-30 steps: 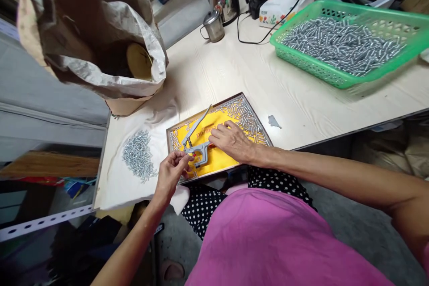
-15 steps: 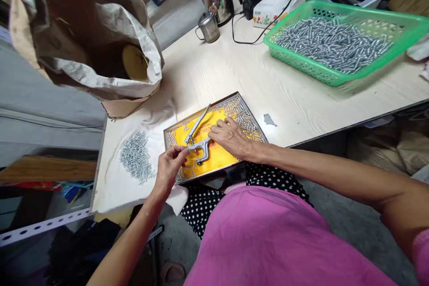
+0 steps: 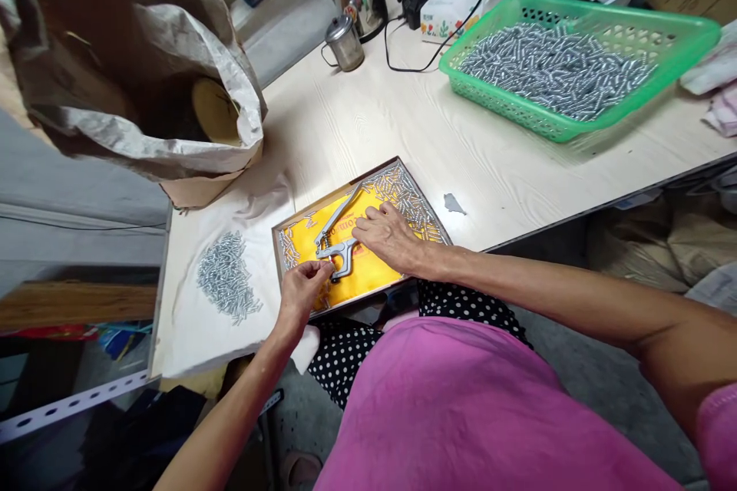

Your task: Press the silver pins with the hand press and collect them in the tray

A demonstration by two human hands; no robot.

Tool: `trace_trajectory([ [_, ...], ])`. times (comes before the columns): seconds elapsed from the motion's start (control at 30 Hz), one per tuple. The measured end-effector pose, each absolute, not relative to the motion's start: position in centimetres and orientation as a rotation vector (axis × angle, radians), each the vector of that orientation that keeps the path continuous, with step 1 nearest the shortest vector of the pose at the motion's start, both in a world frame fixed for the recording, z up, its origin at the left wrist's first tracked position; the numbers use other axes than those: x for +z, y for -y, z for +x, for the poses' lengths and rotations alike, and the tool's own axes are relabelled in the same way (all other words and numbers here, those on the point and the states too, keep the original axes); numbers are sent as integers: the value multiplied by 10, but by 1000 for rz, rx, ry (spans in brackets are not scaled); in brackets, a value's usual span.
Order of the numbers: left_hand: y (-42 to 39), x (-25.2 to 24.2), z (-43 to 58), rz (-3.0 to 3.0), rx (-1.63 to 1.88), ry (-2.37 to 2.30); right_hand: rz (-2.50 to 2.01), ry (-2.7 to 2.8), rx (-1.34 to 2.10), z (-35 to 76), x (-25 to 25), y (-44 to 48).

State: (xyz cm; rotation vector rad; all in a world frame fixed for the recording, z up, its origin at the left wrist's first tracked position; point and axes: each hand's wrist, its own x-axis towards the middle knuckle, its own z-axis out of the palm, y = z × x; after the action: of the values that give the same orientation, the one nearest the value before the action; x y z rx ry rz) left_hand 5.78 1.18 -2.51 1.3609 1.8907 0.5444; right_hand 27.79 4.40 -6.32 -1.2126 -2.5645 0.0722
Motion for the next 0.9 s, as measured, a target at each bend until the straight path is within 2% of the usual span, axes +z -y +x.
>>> trace_trajectory([
  [0.23,-8,-34,53,1248,575,-1901,-1248,2559,53,273,-69,-43],
  [0.57,-20,-23,50,1312,344,-1868,-1278,2565,149,273,-64,-42],
  [0.9,-24,-26,46,1206,360,-1766,-1196,2594,114,279,-76,-47],
])
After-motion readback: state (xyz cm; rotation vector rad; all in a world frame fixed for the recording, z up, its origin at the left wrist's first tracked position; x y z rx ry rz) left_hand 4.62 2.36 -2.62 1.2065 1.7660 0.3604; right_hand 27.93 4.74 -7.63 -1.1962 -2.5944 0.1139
